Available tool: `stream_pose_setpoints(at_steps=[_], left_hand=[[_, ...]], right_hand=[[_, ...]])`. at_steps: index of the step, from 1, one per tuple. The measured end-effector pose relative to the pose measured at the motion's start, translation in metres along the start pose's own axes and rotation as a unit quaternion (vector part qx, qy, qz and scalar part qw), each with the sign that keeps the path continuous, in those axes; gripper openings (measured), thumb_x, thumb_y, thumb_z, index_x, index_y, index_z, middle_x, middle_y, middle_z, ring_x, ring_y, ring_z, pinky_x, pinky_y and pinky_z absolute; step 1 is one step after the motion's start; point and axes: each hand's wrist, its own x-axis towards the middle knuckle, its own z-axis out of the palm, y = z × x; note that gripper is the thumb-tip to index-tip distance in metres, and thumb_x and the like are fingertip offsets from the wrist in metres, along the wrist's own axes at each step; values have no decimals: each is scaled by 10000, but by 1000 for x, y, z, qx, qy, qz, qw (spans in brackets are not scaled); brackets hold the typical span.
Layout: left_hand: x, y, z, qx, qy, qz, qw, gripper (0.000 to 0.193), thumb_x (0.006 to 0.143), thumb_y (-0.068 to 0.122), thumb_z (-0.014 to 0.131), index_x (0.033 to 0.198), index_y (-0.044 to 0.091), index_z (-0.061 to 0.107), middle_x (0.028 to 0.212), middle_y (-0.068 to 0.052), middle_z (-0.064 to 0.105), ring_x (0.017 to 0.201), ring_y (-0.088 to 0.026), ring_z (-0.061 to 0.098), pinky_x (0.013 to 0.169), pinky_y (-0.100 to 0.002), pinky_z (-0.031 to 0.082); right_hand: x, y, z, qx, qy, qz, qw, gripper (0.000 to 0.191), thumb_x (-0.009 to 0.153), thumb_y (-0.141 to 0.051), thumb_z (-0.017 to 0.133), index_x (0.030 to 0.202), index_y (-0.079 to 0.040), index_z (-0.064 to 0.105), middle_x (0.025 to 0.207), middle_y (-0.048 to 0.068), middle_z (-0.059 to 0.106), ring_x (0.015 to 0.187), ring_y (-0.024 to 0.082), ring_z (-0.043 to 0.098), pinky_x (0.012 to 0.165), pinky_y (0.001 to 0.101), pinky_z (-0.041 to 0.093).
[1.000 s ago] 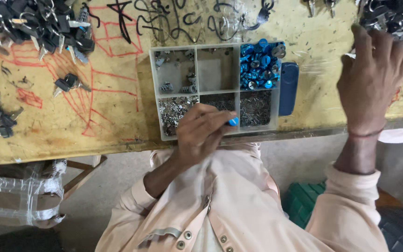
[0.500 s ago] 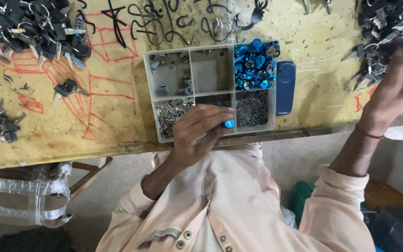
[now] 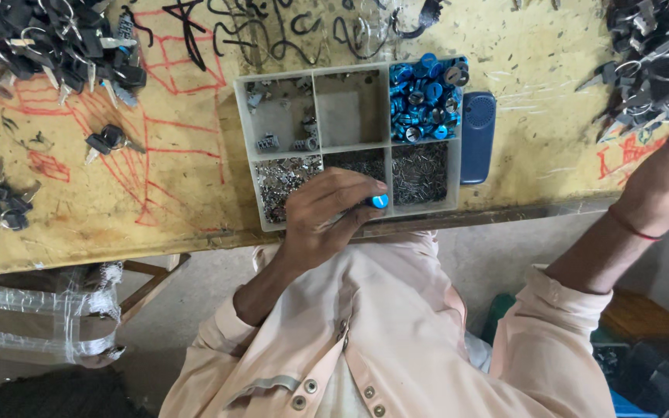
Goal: The person picks small metal components and blue plastic caps from a compartment tray on the workbench and presses them together by hand to assemble units, placing finished assemblies aside and reaching back into the tray for more parts.
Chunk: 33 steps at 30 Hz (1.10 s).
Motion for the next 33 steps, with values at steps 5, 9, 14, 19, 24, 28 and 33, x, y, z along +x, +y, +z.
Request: stream_pose_setpoints(at_steps=[5,9,14,19,24,28,33], left_hand=[[-2,0,2,-3,-5,-4,1000,340,849,15,838,1164,72,724,1068,-69,738,985,-230,735,874,-349,594],[-2,1,1,18,-5,4,1000,333,840,26,840,1151,66,729,1051,-69,731,973,-234,724,874,-356,590],[-3,3,0,2,-1,1,1000,317,868,21,826,1163,70,720,1122,-80,740,1027,-236,735,905,-344,602],[-5,5,1,-13,-7,-13,1000,303,883,32,825,1165,74,722,1121,-74,744,1028,-222,744,904,-329,609],[-7,2,1,-6,-14,-17,1000,294,873,41,822,1150,75,729,1087,-72,749,1002,-215,741,881,-331,602],[-10,0,1,0,-16,-21,1000,297,870,56,832,1149,86,736,1093,-66,745,995,-212,742,862,-326,603],[-11,1,1,-29,-35,-50,998,316,880,66,847,1181,96,755,1240,-60,682,1052,-189,730,859,-316,622]], right_hand=[[-2,8,-3,-21,48,-8,999,245,1136,-199,599,1219,10,698,1171,32,694,1110,145,647,1079,353,546],[9,23,-10,115,49,9,992,198,1121,-151,583,1205,15,652,1217,61,668,1176,171,630,1101,355,540],[2,40,-21,-32,29,-29,999,302,1204,-187,513,1303,53,666,1299,80,662,1195,144,614,1095,318,504],[-12,44,-24,98,61,16,993,336,1237,-175,550,1351,101,704,1210,83,650,1081,143,554,1019,316,478],[-14,36,-22,10,48,-13,999,276,1235,-208,565,1247,45,675,1108,68,650,981,147,598,872,307,487],[-15,31,-16,-71,76,9,995,277,1216,-243,605,1194,21,686,952,32,624,748,106,521,658,260,393],[-10,7,3,19,95,44,994,295,1246,-265,643,1068,-32,680,796,-10,548,611,49,424,554,206,283]])
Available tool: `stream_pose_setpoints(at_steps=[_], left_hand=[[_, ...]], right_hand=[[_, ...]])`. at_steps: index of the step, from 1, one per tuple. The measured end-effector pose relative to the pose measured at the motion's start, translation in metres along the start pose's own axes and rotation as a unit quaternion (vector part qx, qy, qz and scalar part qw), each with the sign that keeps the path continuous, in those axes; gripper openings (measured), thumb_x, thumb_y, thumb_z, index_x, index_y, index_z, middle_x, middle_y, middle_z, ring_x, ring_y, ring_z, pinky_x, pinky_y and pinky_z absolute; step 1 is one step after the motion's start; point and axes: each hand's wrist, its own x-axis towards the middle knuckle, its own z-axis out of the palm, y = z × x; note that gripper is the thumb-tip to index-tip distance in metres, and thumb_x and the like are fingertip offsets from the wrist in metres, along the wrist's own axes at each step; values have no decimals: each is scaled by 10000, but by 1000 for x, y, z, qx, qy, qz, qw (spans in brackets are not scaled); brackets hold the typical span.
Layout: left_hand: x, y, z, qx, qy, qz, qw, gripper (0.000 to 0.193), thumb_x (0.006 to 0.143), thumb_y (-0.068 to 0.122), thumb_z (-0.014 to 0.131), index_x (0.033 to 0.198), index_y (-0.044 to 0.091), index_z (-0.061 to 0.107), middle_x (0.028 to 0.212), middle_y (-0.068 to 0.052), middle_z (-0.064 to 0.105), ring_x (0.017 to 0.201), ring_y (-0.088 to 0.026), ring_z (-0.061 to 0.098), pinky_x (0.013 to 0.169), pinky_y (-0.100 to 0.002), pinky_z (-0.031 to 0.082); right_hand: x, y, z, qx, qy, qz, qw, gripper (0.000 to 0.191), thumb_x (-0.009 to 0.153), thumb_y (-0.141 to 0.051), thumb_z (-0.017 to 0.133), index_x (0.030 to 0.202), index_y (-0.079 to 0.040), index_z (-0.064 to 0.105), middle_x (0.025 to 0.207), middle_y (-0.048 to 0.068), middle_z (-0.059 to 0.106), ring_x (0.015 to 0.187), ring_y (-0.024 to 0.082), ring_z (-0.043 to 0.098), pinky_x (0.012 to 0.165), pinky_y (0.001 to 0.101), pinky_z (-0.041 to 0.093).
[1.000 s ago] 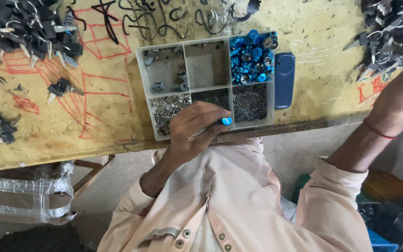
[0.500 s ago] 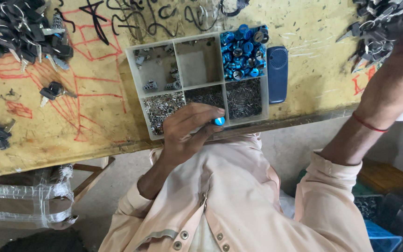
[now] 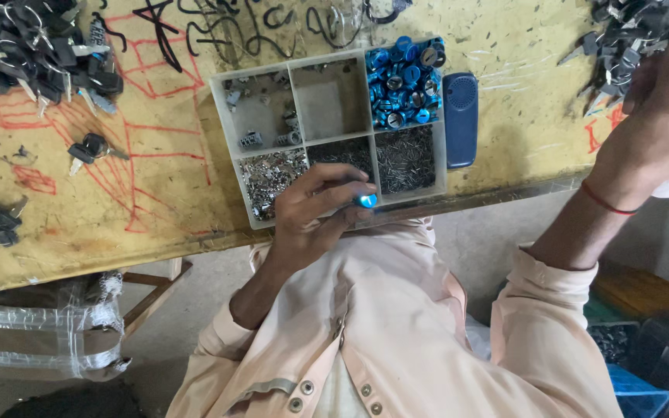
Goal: The person picks small metal components and blue plastic caps from a compartment tray on the workbench and presses them together by hand to assemble units, placing finished assemblies aside and reaching back into the tray for more parts.
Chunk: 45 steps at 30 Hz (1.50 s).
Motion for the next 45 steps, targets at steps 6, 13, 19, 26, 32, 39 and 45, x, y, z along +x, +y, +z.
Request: stream_pose_setpoints(at_steps=[6,13,19,26,32,39,45], left_hand=[[13,8,-4,-278,-163,-30,946,288,932,26,796,1205,101,741,1631,-150,441,1191,-194,729,1046,-328,605],[17,21,2,-169,-225,20,959,289,897,55,847,1162,122,757,1344,-104,639,1107,-225,713,917,-316,592],[-2,49,1,26,-91,-7,996,319,892,72,801,1198,130,730,1260,-107,611,1018,-238,728,842,-313,612],[4,47,-12,-343,-155,-189,907,285,952,-9,754,1202,126,767,1215,-100,599,928,-153,711,817,-286,604],[-1,52,5,-57,-63,-90,992,343,917,-1,789,1224,136,726,1232,-103,600,957,-168,710,834,-282,597],[-7,47,27,68,17,-7,997,369,941,-43,754,1275,92,679,1340,-138,550,1104,-251,721,940,-331,632],[-12,42,11,48,37,-1,998,376,951,-76,749,1283,79,668,1386,-126,507,1150,-238,723,977,-307,646]], right_hand=[[-33,-72,52,228,-297,24,927,60,924,-144,744,976,-133,719,903,0,655,590,11,559,480,158,410],[-89,-102,78,63,-506,-54,858,238,847,71,746,1024,-49,640,1088,124,673,987,189,692,818,295,567],[-115,-76,85,-43,-396,-225,889,303,867,97,752,1068,-40,570,1065,164,666,928,214,696,764,330,559],[-133,-69,101,298,-350,-1,888,215,1036,-109,671,1153,-85,493,1049,95,589,872,167,636,804,324,587],[-147,-86,120,278,-274,143,909,169,1107,-114,639,1137,-59,482,1038,98,549,915,111,522,826,228,445],[-144,-105,121,237,-293,165,911,129,1141,-111,597,1155,-39,491,1170,190,638,987,137,622,899,257,521],[-140,-102,121,200,-205,102,953,150,1125,-157,572,1151,-38,486,1200,239,701,825,144,574,749,234,455]])
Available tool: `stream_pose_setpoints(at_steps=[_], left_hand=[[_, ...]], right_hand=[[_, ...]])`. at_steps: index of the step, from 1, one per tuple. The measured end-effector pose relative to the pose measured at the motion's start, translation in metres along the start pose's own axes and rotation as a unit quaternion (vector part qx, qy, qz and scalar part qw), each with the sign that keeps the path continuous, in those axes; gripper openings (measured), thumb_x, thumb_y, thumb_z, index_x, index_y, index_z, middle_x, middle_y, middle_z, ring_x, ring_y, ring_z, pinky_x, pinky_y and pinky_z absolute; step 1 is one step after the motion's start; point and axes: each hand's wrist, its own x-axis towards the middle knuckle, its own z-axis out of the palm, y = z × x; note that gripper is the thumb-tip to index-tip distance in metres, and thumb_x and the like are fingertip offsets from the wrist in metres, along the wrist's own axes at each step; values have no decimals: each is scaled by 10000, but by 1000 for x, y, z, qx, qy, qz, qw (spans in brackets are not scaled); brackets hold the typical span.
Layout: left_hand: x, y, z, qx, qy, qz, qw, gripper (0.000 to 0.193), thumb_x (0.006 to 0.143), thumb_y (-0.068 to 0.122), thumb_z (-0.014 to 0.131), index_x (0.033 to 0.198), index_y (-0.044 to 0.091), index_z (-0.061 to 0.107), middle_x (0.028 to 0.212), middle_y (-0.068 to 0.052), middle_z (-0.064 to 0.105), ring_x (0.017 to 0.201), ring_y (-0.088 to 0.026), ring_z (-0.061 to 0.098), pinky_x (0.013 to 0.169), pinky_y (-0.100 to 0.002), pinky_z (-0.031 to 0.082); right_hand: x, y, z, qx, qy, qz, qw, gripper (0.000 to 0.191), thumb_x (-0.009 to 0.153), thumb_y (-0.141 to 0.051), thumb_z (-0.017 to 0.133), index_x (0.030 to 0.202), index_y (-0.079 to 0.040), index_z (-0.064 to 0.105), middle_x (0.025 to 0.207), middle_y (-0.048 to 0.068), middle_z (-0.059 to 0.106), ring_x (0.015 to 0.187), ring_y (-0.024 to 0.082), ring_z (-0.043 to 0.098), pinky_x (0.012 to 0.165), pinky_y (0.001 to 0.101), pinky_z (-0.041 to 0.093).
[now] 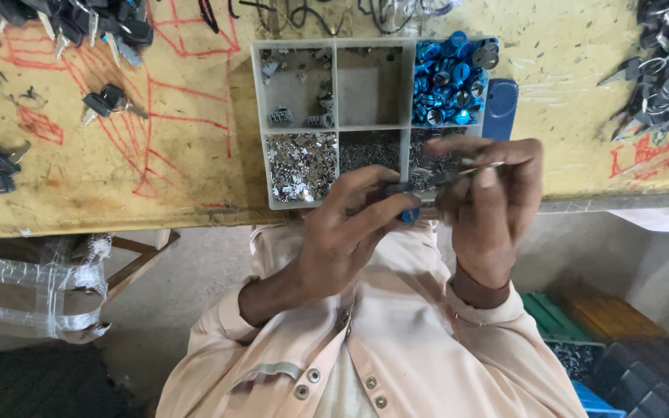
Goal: The person picks small metal components and blue plastic caps from a compartment tray on the workbench and presses them together by hand to assemble units, placing finished assemblies aside and reaching back into the tray for more parts.
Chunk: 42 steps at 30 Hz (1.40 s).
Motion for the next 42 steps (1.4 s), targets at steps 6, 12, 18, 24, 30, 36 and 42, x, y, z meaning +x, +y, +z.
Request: stream_pose_setpoints(at_steps=[6,12,18,24,30,36,42], left_hand=[[4,-6,-17,-114,-47,-35,992,441,972,-167,623,1352,56,608,1384,-133,650,1187,-254,738,958,-311,623],[4,-13,-18,105,-16,114,988,469,876,-75,727,1321,-22,588,1255,-148,632,1115,-329,666,965,-427,592],[6,-10,-25,177,-54,115,976,483,856,-39,699,1328,-62,598,1233,-175,623,1119,-340,651,949,-439,583],[8,6,-35,179,-97,131,970,486,848,-28,700,1321,-70,595,1225,-189,616,1115,-352,655,946,-449,576],[17,-1,-27,160,-126,112,973,520,835,-37,675,1347,-60,589,1228,-171,616,1122,-338,655,967,-449,582],[15,1,-33,190,-152,132,961,554,819,12,706,1357,-58,591,1209,-177,619,1102,-335,645,920,-434,575],[7,-4,-30,198,-154,129,959,533,813,-5,702,1331,-94,613,1200,-197,634,1084,-325,644,904,-408,571]], right_hand=[[12,-9,-16,41,-66,-54,996,155,1078,-196,608,1115,-50,568,814,83,681,628,132,595,576,260,507],[11,-18,-11,-427,-243,-197,848,327,931,49,700,1198,-41,533,921,134,650,681,273,610,619,365,479],[14,-40,2,-540,-316,-227,746,597,821,81,743,1378,33,533,835,87,608,656,253,636,553,395,491],[1,-42,-8,-483,-273,-203,807,579,887,43,729,1419,14,500,857,89,623,682,248,633,579,387,498],[-10,-30,-19,-481,-258,-190,816,601,872,71,735,1425,38,500,784,74,589,644,237,614,547,396,479],[-6,-34,-16,-466,-263,-196,821,616,845,75,730,1416,32,501,834,85,635,660,230,630,547,371,485],[0,-37,-14,-502,-303,-218,780,654,821,37,695,1442,42,490,820,69,585,680,221,611,573,378,490]])
